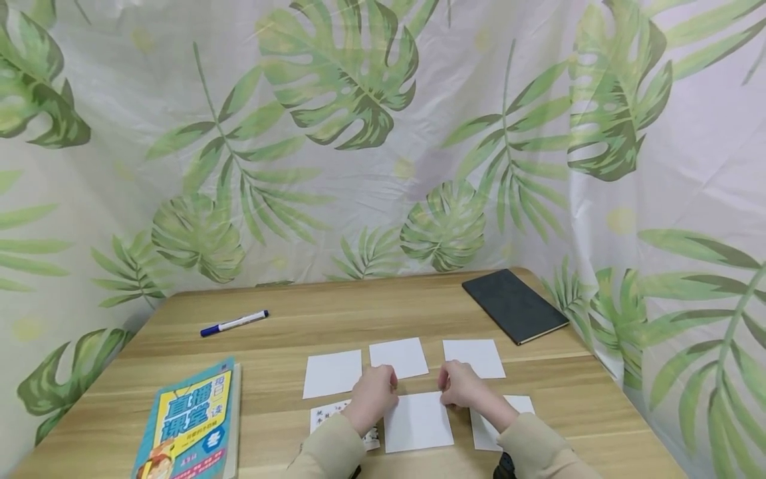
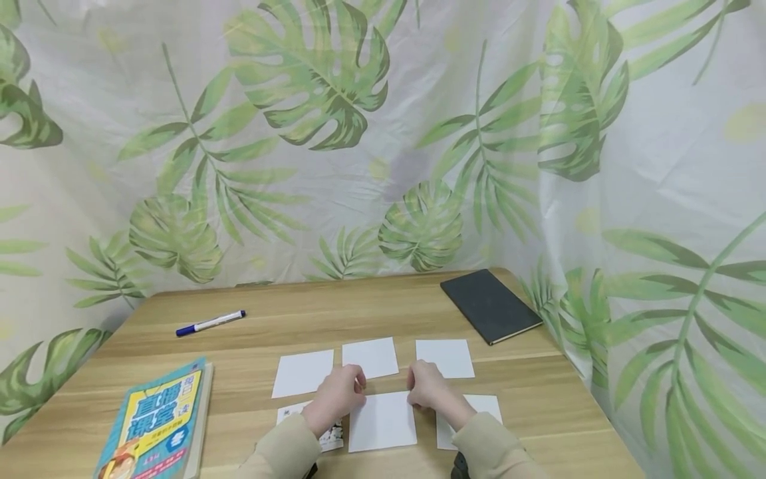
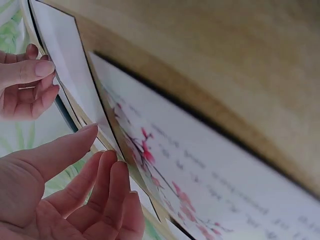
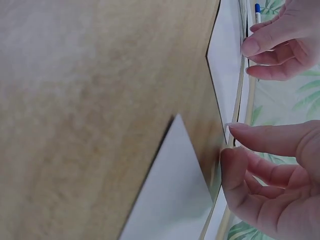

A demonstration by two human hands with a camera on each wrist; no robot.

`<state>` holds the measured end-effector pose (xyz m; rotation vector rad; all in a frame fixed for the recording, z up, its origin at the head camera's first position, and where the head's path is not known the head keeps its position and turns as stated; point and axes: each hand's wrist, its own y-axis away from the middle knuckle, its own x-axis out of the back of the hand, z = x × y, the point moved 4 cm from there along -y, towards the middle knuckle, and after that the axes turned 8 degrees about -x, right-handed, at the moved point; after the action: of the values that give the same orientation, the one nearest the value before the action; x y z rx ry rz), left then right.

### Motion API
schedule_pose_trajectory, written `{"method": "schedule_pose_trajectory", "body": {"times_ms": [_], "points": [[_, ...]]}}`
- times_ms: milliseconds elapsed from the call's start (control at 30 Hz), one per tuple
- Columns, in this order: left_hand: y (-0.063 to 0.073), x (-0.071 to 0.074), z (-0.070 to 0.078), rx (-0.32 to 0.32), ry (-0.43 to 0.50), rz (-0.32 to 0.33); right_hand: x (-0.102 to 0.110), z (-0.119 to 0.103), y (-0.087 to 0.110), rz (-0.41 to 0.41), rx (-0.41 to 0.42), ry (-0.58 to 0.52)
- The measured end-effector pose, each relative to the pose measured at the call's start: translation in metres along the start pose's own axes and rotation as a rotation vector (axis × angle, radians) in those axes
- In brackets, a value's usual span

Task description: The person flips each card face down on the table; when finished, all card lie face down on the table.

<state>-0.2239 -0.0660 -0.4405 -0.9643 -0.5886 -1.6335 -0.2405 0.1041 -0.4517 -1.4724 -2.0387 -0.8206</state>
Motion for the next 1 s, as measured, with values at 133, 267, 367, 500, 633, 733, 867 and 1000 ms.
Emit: {"method": "schedule_pose_trajectory", "body": {"times_ms": [133, 267, 367, 500, 633, 733, 867, 1000], "points": [[0.011, 0.01, -0.007, -0.035, 0.125, 0.011, -0.003, 0.007, 0.003, 0.027, 0.027, 0.01], [0.028, 0.036, -0.02, -0.071, 0.26, 0.084, 0.006, 0.015, 0.01, 0.083, 0.07, -0.066], [0.038, 0.057, -0.031, -0.058, 0.329, 0.167, 0.019, 0.018, 0.015, 0.117, 0.074, -0.17], [0.049, 0.08, -0.044, -0.004, 0.431, 0.261, 0.029, 0.017, 0.019, 0.077, 0.064, -0.277], [0.059, 0.091, -0.057, 0.069, 0.456, 0.279, 0.026, 0.011, 0.019, 0.012, 0.073, -0.336], [0.066, 0.092, -0.066, 0.127, 0.43, 0.251, 0.02, 0.004, 0.017, -0.01, 0.081, -0.347], [0.075, 0.087, -0.079, 0.209, 0.402, 0.205, 0.005, -0.009, 0.013, -0.058, 0.1, -0.354], [0.083, 0.082, -0.09, 0.271, 0.39, 0.177, -0.012, -0.026, 0.01, -0.119, 0.124, -0.362]]}}
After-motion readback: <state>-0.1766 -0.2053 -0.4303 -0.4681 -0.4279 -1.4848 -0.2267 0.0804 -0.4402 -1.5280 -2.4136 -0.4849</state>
